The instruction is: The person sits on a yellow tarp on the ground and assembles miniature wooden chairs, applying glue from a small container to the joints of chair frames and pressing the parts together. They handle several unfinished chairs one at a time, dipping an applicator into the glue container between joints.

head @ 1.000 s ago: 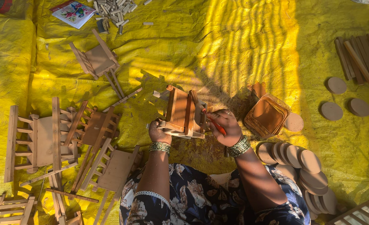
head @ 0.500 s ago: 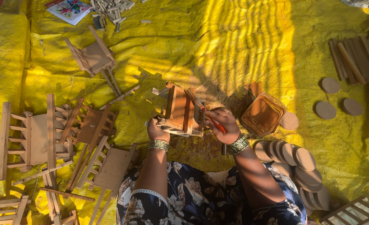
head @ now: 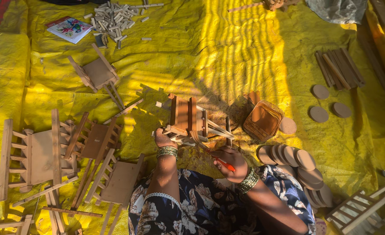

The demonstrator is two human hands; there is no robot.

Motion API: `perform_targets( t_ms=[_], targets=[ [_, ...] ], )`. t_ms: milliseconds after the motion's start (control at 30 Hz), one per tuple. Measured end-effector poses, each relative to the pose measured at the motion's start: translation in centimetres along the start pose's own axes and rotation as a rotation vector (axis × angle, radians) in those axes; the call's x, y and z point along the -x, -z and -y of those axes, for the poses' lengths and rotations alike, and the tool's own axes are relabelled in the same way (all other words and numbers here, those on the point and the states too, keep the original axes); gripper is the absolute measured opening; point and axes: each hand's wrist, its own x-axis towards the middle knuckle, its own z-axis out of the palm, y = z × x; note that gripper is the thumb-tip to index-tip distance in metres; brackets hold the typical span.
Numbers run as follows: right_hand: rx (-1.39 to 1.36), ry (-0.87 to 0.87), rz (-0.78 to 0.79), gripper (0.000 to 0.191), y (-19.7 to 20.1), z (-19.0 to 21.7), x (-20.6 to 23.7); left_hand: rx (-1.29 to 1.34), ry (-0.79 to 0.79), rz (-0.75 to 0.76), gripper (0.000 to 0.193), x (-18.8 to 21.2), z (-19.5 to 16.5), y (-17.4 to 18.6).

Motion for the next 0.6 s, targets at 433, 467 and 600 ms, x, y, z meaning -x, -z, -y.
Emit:
perform_targets(
  t_ms=[433,467,600],
  targets=[
    [-0.004,-0.085,-0.187,0.032,-3.3,1.9,1.3,-0.11,0.086,-0.124,0.029,0.7,0.1,-1.0],
    [-0.002,-0.091,-0.194,0.031,-3.5,2.5,1.4,-0.139,0.103,-0.146,0.029,0.7,0.1,-1.0],
    [-0.059,-0.074,-0.276,0.027,-3.5,2.8,1.1,-0.106,0.022,-0.067,0.033,0.7,0.4,-1.1]
  ],
)
